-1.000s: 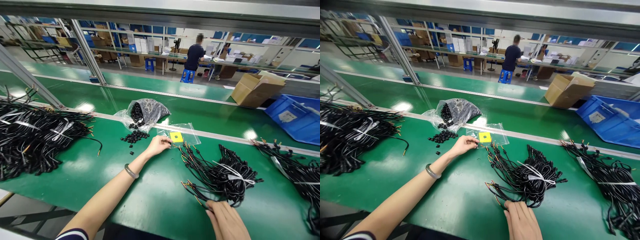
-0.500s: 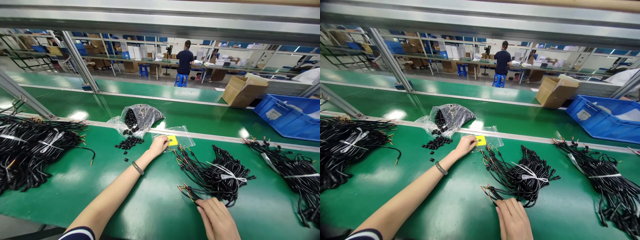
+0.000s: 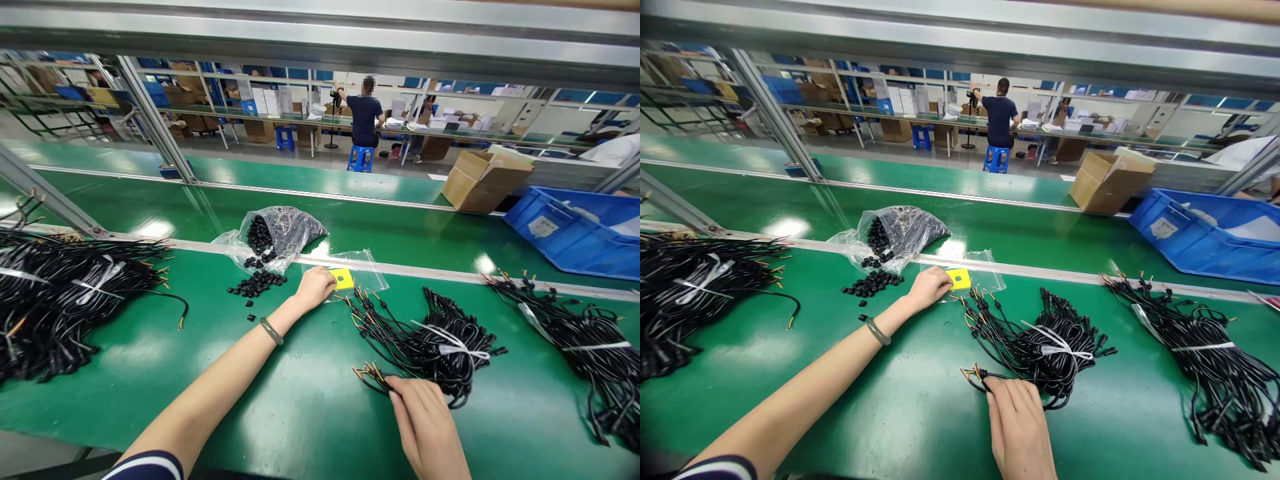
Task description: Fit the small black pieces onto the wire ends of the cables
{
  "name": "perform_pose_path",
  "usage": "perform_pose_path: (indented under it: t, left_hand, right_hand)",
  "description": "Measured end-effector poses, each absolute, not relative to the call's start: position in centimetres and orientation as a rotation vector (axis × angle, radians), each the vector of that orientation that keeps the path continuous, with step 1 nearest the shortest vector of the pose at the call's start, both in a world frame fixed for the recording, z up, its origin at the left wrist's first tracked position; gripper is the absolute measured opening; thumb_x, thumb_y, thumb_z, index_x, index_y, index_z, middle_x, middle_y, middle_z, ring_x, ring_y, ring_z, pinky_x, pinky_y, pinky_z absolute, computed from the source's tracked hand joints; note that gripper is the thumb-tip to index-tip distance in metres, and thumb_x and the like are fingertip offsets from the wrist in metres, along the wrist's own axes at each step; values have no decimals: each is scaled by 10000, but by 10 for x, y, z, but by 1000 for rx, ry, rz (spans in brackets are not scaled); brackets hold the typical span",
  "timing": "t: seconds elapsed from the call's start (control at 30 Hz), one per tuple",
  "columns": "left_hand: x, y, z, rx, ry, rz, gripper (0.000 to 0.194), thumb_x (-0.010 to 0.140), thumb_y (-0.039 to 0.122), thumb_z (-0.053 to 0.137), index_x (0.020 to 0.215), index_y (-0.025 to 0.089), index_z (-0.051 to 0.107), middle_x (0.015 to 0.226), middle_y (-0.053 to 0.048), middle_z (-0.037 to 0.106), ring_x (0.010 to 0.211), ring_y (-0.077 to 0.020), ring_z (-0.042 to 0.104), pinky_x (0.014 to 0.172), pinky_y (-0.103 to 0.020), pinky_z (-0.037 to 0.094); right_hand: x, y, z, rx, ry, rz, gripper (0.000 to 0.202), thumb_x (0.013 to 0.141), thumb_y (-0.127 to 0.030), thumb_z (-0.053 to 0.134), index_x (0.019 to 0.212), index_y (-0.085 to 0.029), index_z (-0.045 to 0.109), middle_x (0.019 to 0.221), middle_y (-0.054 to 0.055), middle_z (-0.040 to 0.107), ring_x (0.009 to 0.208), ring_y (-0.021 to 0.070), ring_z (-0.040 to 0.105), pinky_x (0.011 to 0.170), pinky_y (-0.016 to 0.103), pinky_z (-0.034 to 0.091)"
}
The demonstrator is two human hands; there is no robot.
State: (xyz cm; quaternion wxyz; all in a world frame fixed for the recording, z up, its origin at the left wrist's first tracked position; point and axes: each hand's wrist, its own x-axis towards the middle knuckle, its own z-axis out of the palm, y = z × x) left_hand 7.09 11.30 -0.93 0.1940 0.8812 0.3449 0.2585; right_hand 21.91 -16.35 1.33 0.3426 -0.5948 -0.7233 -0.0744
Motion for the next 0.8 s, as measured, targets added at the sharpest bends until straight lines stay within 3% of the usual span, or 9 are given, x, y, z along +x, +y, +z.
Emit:
perform_pose_path:
  t: [0.13, 0.23, 0.33, 0.8]
  left_hand:
    - [71, 78, -3, 1900, 992, 858, 201, 806, 166, 604, 978, 108, 690, 842, -81, 711, 731, -156, 640, 675, -259, 515]
    - [68, 38, 5, 1144, 828, 726, 185, 749, 176, 690, 920, 108, 703, 770, -50, 700, 684, -118, 647, 603, -194, 520]
    - [63, 6, 13, 762, 735, 550, 178, 700, 159, 752, 861, 95, 708, 684, -32, 682, 627, -90, 645, 570, -150, 522]
    - [52, -21, 7, 497, 636, 438, 173, 709, 119, 762, 853, 46, 702, 682, -73, 709, 622, -106, 682, 621, -155, 574]
  right_hand:
    - [214, -156, 12, -1563, -1780, -151, 160, 930, -165, 459, 1059, -157, 554, 890, 59, 623, 804, 166, 566, 719, 306, 415]
    - [210, -150, 15, -1543, -1718, -134, 141, 920, -158, 497, 1046, -165, 562, 891, 51, 622, 816, 162, 563, 728, 303, 422]
    - [206, -144, 18, -1530, -1700, -89, 132, 918, -144, 502, 1026, -172, 572, 877, 43, 619, 810, 155, 559, 719, 298, 425]
    - [202, -137, 17, -1567, -1680, 49, 112, 913, -142, 496, 966, -189, 582, 828, 26, 615, 752, 148, 555, 664, 287, 419]
